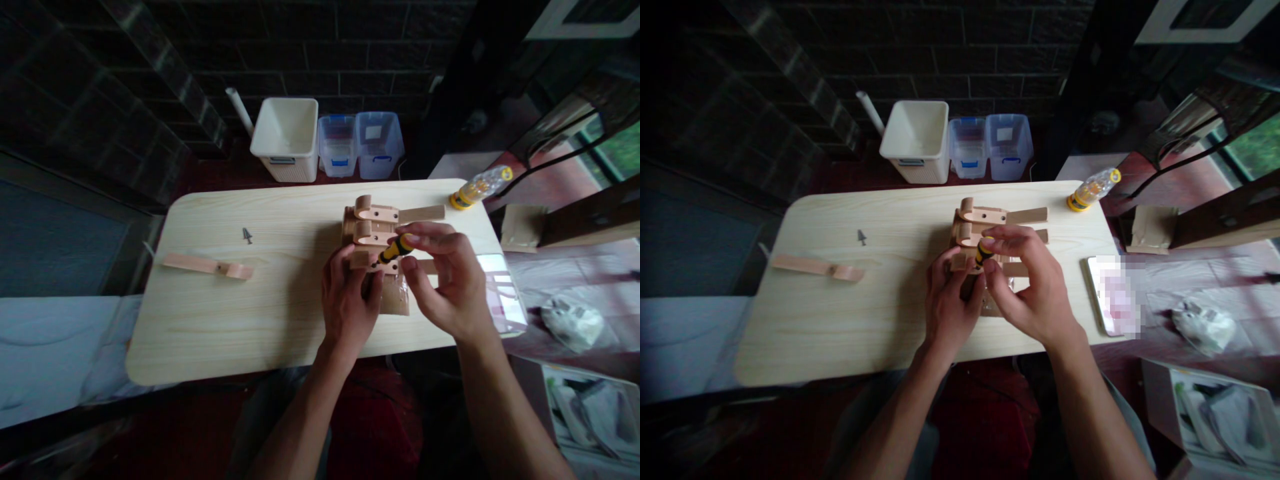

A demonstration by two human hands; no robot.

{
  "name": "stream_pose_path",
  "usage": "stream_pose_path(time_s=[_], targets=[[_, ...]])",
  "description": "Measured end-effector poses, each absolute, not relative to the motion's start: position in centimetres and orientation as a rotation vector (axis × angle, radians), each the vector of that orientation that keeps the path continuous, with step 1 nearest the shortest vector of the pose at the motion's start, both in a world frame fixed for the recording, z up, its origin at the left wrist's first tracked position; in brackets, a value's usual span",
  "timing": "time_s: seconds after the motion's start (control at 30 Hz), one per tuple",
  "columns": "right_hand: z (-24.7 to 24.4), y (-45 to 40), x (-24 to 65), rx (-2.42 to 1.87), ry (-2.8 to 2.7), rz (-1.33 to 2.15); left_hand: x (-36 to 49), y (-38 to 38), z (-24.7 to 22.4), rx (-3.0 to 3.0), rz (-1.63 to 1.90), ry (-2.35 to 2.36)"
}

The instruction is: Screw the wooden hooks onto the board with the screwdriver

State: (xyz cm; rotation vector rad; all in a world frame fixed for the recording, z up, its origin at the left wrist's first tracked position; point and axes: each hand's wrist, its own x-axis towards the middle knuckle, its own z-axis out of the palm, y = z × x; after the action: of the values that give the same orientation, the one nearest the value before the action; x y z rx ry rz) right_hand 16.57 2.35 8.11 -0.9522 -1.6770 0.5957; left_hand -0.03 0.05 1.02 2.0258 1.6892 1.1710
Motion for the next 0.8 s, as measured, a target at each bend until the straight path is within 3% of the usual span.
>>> stream_pose_path(time_s=[0.8], targets=[[8.13, 2.24, 16.64, -0.957, -1.65, 0.599, 0.01, 0.03, 0.94, 2.016, 1.175, 1.688]])
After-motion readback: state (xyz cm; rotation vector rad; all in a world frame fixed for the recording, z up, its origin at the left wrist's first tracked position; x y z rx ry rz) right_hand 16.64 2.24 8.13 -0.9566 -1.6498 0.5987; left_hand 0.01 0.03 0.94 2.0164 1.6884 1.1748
